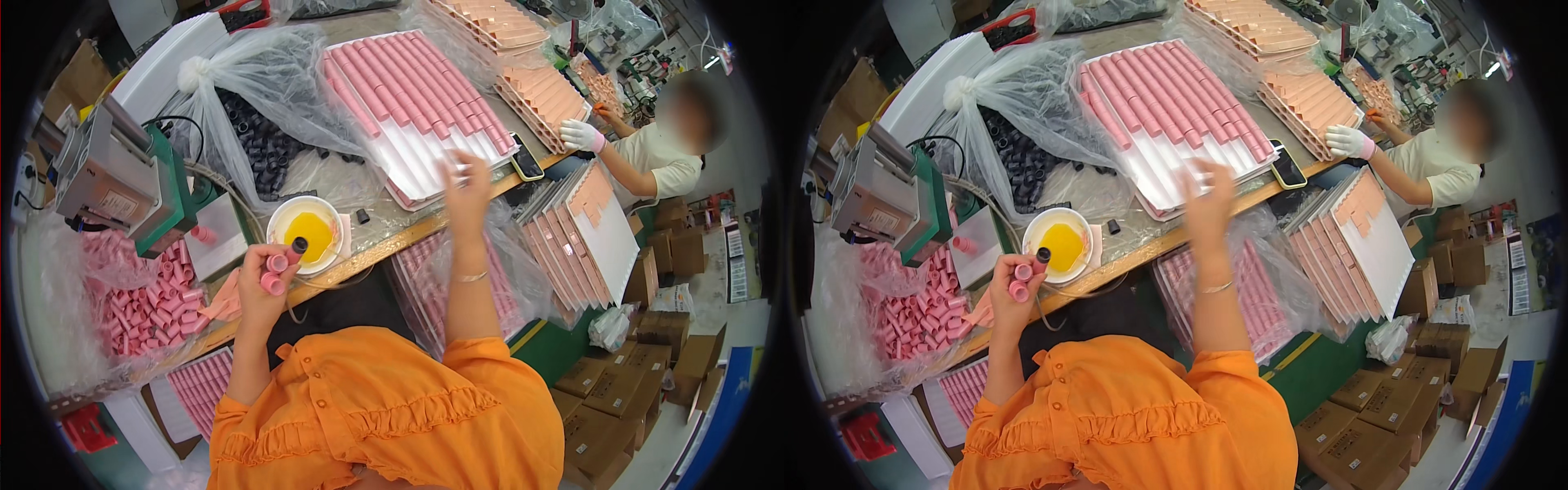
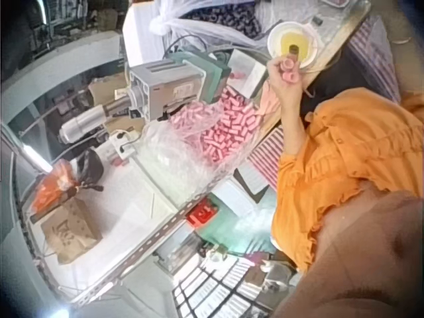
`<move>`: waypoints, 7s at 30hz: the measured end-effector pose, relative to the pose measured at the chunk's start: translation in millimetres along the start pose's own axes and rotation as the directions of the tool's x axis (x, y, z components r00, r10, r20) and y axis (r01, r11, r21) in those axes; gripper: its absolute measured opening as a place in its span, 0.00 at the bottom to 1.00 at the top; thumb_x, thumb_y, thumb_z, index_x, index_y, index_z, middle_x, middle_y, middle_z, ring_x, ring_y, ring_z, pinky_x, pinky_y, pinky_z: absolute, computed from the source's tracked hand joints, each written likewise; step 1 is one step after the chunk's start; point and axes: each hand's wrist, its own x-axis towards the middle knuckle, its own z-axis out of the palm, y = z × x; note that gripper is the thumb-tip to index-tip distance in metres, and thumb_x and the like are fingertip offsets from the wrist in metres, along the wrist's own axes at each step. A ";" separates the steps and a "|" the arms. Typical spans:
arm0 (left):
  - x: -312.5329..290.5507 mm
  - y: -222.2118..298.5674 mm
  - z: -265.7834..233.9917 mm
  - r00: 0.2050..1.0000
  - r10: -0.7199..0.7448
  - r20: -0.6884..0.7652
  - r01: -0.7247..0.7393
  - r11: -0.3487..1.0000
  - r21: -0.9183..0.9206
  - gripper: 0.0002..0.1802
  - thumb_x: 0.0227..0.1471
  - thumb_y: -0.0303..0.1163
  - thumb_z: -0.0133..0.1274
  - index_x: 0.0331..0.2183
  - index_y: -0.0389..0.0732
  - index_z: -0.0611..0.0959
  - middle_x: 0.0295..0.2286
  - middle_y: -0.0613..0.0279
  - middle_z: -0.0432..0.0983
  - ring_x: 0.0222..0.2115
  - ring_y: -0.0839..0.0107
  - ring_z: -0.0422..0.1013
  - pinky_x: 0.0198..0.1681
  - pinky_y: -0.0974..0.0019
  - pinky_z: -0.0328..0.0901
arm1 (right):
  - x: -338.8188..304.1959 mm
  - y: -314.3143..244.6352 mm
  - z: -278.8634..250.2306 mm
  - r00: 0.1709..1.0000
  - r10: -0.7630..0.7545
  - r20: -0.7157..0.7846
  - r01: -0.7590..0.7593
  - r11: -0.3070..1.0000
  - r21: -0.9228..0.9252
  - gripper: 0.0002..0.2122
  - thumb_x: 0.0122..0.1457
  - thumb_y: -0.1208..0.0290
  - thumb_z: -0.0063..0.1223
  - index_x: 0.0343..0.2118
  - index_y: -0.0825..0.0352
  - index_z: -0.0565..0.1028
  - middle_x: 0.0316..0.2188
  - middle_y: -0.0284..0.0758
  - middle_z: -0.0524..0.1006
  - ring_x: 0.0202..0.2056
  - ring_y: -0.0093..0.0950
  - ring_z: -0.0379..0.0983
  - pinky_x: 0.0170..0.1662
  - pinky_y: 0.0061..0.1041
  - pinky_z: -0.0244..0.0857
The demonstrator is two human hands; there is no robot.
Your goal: Assembling pink cylindrical components using a manual press and yellow lubricant at a workstation.
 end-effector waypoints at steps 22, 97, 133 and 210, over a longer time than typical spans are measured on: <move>0.3 22.6 -69.8 0.981 0.143 0.130 -0.189 0.844 0.502 0.21 0.35 0.22 0.62 0.37 0.43 0.78 0.32 0.61 0.78 0.33 0.61 0.76 0.34 0.63 0.70 | -87.8 -107.0 65.0 0.654 -0.404 0.640 0.186 0.905 0.382 0.17 0.45 0.72 0.68 0.40 0.65 0.78 0.31 0.32 0.81 0.24 0.23 0.72 0.29 0.24 0.65; -514.0 -114.8 -65.5 0.249 -0.012 -0.968 0.909 0.349 0.229 0.14 0.42 0.21 0.60 0.35 0.40 0.78 0.32 0.53 0.74 0.36 0.54 0.72 0.39 0.57 0.67 | -282.6 -239.4 51.5 -0.445 -0.633 0.633 0.100 0.667 0.738 0.06 0.53 0.75 0.62 0.30 0.70 0.77 0.25 0.36 0.75 0.21 0.26 0.70 0.27 0.22 0.64; -471.6 -69.0 -87.9 0.385 0.138 -0.913 0.821 0.401 0.407 0.11 0.47 0.19 0.55 0.36 0.36 0.81 0.41 0.51 0.72 0.44 0.52 0.68 0.48 0.55 0.63 | -206.8 -211.9 59.0 -0.137 -0.661 0.737 -0.018 0.746 0.666 0.07 0.51 0.70 0.64 0.29 0.67 0.78 0.23 0.35 0.75 0.23 0.30 0.72 0.28 0.28 0.65; 268.6 -15.6 -412.6 0.959 -0.082 -0.272 0.279 0.438 0.854 0.24 0.33 0.38 0.72 0.38 0.47 0.87 0.40 0.53 0.81 0.44 0.58 0.75 0.49 0.60 0.67 | -22.9 30.6 41.7 0.941 -0.142 0.308 0.280 0.839 -0.466 0.13 0.50 0.68 0.62 0.38 0.64 0.74 0.36 0.38 0.73 0.41 0.42 0.67 0.45 0.42 0.60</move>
